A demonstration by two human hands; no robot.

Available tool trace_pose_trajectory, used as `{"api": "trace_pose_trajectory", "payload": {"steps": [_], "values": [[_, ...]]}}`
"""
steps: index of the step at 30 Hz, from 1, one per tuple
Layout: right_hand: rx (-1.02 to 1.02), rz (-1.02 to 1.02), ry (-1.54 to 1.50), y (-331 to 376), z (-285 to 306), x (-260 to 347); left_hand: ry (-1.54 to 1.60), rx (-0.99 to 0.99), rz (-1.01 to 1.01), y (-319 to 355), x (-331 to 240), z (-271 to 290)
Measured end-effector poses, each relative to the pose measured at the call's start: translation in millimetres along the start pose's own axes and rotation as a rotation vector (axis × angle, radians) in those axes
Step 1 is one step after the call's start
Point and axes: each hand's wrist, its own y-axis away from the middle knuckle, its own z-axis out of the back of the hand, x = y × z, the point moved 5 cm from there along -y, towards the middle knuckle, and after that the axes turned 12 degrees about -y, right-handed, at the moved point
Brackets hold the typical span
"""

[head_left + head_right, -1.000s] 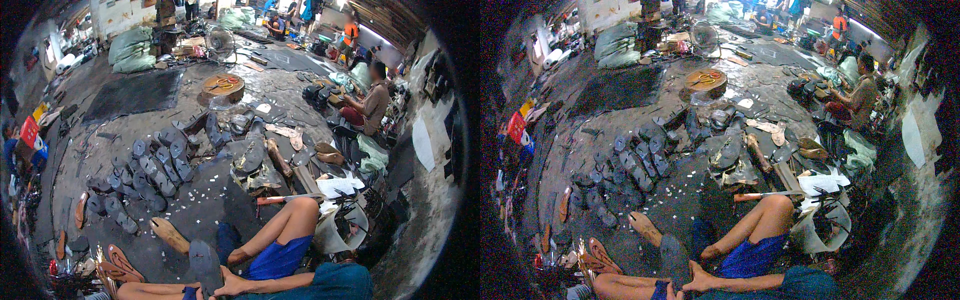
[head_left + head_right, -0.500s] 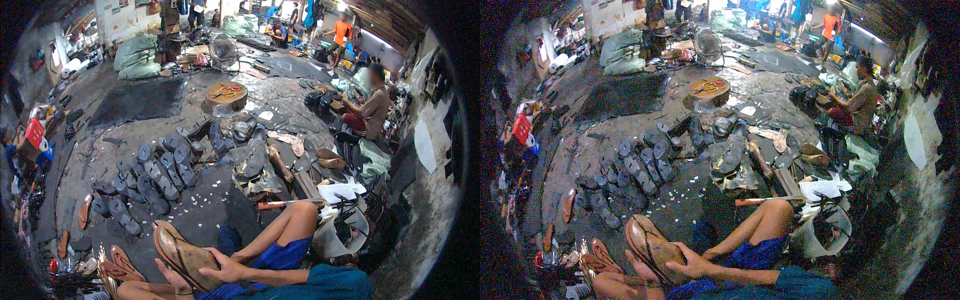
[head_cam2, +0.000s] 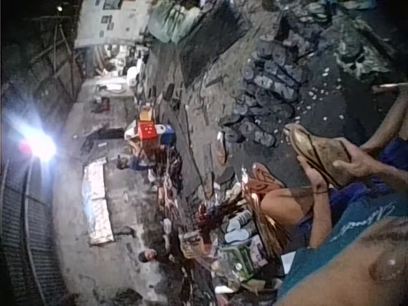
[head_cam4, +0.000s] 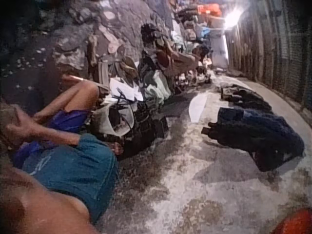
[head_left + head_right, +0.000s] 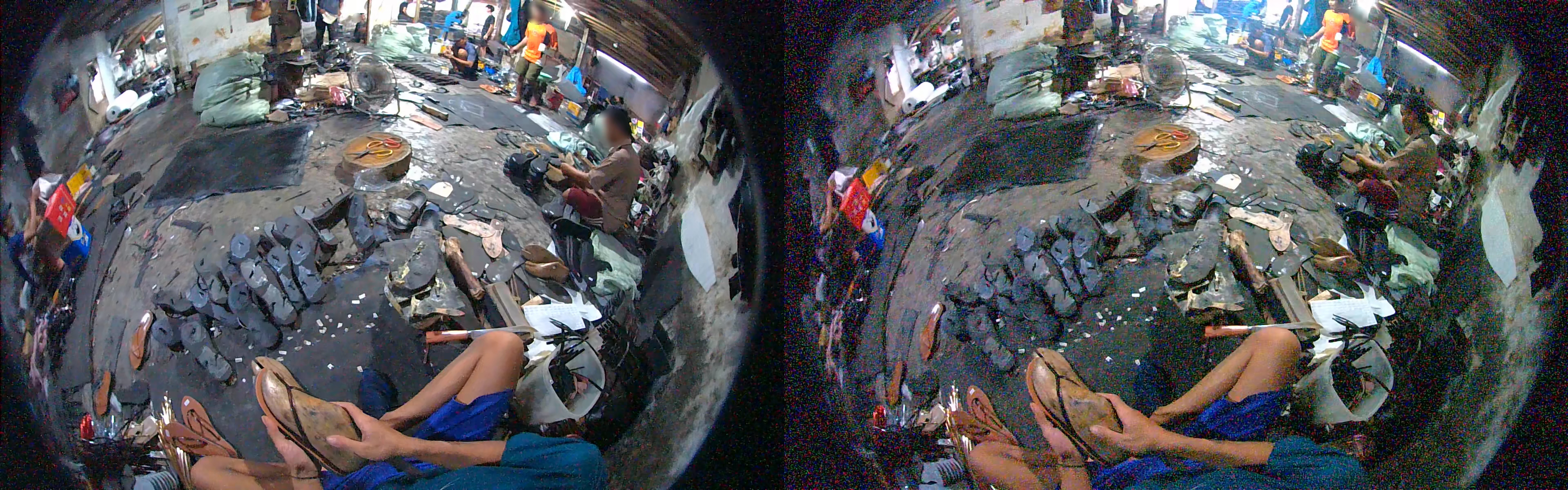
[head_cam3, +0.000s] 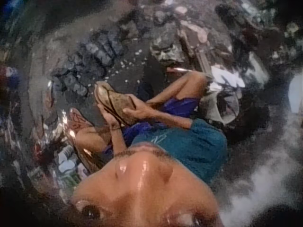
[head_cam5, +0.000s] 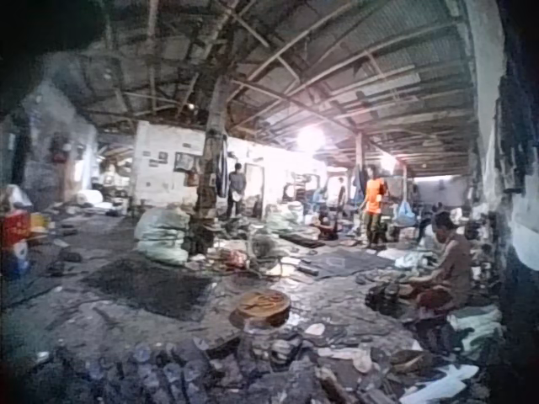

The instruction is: The person applies a yellowish liquid to a flat surface using a brush, then handles multiple sandals, inspecting and adjusting their straps and soles. The person works on the floor in a cluttered workshop environment.

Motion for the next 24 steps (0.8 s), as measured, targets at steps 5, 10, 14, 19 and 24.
{"api": "trace_pose_trajectory", "payload": {"steps": [5,10,14,19,24], "values": [[0.007,0.004,0.034,-0.2,-3.1,3.0,-0.045,0.037,-0.138,6.9,-16.1,-26.2],[0.019,-0.06,0.018,0.8,3.1,6.6,-0.009,-0.006,0.012,1.9,-2.7,-1.5],[0.076,-0.246,-0.115,-4.3,11.3,6.7,-0.112,-0.037,-0.019,-6.5,-20.4,-2.3],[-0.142,-0.354,0.106,0.4,78.0,-50.9,-0.202,-0.139,-0.154,-55.9,-68.7,89.2],[-0.285,0.111,0.52,-41.0,80.0,-50.7,0.65,0.155,0.218,-26.4,-29.5,17.0]]}}
